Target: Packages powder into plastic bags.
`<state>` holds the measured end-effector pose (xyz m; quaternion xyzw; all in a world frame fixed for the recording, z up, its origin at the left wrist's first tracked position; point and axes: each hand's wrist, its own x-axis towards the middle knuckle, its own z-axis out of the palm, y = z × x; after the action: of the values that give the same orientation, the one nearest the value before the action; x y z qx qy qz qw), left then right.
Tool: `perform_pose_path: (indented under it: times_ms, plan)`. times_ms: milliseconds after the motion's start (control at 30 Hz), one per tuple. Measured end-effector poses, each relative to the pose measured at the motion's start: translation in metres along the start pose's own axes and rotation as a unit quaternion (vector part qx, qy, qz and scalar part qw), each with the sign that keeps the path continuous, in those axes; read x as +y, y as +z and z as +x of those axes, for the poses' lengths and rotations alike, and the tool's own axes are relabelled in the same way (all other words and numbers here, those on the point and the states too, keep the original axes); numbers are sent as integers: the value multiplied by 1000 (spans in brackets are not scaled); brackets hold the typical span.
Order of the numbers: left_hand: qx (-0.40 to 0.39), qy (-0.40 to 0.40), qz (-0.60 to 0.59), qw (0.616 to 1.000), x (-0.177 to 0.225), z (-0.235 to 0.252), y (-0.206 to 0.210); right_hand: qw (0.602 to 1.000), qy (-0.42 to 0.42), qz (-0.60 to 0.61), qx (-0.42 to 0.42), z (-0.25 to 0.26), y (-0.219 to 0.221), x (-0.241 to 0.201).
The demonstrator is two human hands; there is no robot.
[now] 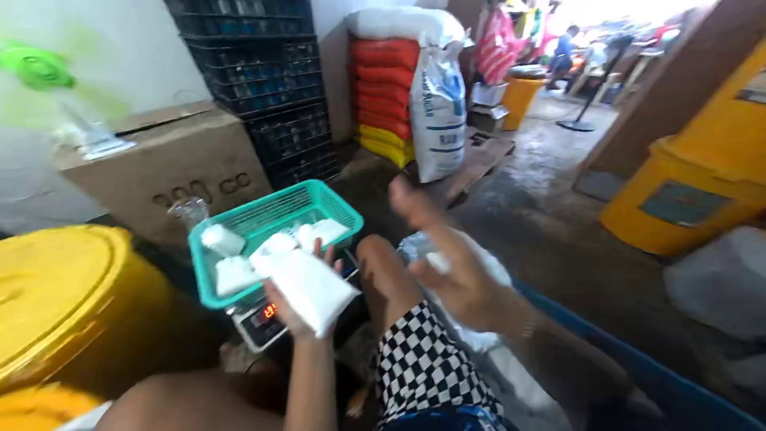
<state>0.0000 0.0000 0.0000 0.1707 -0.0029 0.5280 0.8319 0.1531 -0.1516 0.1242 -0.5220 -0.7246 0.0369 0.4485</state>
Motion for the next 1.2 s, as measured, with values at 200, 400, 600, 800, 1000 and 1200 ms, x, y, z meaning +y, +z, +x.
perform_pose_path:
  times_ms: [200,400,600,800,1000,1200]
  plan:
    - [96,47,148,983,-27,-7,19,983,-3,-74,-169,11,121,61]
    - [35,20,29,999,-31,24,-58,969,-60,-21,-238,13,135,64]
    - [26,129,110,985,-8,9,4,958,203,92,-180,39,128,79]
    - [10,127,123,984,9,18,-11,785,405,426,-196,27,122,77]
    - [3,80,396,915,21,12,-5,829,332,389,-227,35,105,90]
    - [165,98,401,896,6,2,17,910,237,275,-200,60,96,78]
